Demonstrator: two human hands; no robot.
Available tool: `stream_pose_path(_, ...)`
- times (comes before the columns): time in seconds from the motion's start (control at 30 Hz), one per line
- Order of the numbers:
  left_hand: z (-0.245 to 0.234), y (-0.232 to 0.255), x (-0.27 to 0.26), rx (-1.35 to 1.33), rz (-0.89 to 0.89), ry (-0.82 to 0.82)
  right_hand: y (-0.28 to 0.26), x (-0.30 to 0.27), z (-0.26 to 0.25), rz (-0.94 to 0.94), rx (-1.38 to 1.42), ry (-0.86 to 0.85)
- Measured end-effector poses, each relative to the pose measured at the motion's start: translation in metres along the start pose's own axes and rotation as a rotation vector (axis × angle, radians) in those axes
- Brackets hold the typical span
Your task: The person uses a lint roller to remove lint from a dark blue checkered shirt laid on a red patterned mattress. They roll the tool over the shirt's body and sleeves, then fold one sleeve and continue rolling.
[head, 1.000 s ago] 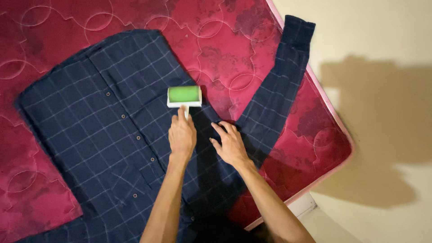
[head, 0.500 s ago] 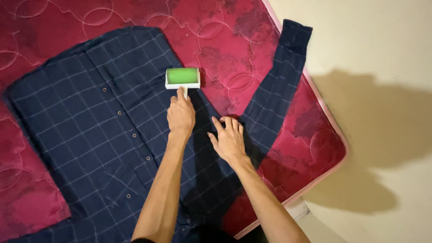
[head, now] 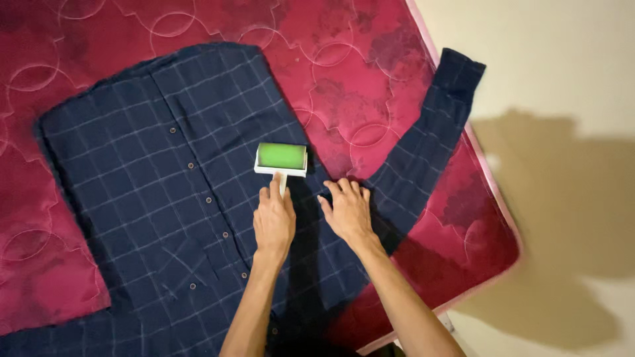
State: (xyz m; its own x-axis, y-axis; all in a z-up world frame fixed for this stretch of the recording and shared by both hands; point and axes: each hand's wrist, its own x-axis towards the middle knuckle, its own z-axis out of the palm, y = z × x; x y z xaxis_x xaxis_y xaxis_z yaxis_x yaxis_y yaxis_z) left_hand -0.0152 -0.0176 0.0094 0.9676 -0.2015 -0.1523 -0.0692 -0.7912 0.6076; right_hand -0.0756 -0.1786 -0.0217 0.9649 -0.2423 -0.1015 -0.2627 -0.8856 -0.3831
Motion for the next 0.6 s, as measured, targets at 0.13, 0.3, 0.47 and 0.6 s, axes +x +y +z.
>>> stream_pose_path(0.13, 0.015, 0.001, 0.03, 0.019, -0.029, -0.005, 0.003, 0.008, 0.003, 0.014, 0.058, 0.042)
stream_pose_path(0.3, 0.031, 0.009, 0.077, 0.036, -0.019, 0.021, 0.004, 0.019, 0.003, 0.068, 0.108, 0.007)
stream_pose_path(0.47, 0.023, 0.023, 0.082, -0.011, -0.014, 0.079, 0.003, 0.028, -0.004, 0.089, 0.115, -0.067)
stream_pose_path(0.6, 0.002, 0.035, 0.046, -0.095, -0.059, 0.085, 0.004, 0.036, -0.014, 0.04, 0.068, -0.068)
